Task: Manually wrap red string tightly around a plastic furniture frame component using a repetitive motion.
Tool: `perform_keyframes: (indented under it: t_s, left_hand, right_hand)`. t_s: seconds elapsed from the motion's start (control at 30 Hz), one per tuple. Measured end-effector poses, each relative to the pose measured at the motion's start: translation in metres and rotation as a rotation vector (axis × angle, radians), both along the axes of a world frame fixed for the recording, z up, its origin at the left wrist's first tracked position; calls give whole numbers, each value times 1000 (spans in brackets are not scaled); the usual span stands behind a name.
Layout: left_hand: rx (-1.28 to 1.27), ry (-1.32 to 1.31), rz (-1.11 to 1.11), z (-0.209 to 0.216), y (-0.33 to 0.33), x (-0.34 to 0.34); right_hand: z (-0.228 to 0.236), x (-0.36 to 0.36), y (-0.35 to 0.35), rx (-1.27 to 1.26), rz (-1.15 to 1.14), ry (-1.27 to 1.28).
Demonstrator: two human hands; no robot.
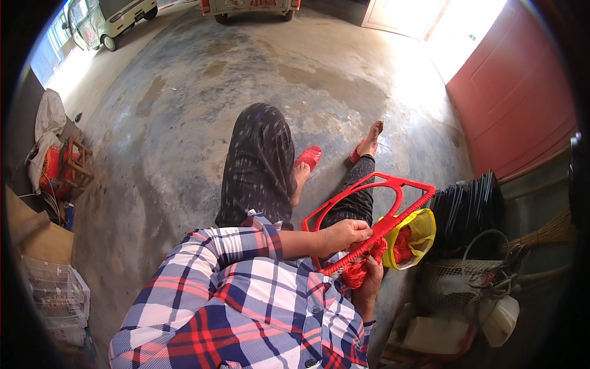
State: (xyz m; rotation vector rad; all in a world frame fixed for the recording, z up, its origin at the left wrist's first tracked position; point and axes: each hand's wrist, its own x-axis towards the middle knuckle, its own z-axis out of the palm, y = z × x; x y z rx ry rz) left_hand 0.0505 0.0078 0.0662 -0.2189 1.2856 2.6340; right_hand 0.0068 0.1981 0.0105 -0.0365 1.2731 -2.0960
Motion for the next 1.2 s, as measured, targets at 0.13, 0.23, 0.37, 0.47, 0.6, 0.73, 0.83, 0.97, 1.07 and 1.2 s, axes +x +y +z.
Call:
perform_keyframes:
  t_s: [0.13, 0.23, 0.37, 0.47, 0.6, 0.73, 0.83, 0.97, 1.07, 1.2]
  left_hand:
    - [-41, -26, 2, 2, 3, 0]
    - [-55, -23, 3, 3, 1, 1]
    - [-79, -13, -16, -2, -1, -1]
    - [-49, -28, 9, 2, -2, 1]
    - [-39, 1, -15, -7, -2, 0]
    - [63, -7, -39, -12, 6, -5]
    - [69, 6, -62, -2, 8, -3]
    - [-44, 93, -93, 1, 12, -4]
    - [-15, 137, -121, 6, 14, -2]
    - [-85, 182, -129, 2, 19, -4]
  right_hand:
    - [-1, 4, 3, 12, -33, -13]
    - [10, 9, -5, 24, -105, -34]
    - [10, 8, -2, -27, -55, -44]
    - [12, 9, -5, -35, -50, -36]
    - [19, 13, -7, -16, -68, -44]
    - [20, 18, 0, 39, -83, -7]
    - [17, 23, 10, 47, -88, 18]
    - [46, 41, 6, 102, -128, 33]
    - [56, 46, 8, 157, -141, 78]
    - [62, 51, 16, 127, -127, 90]
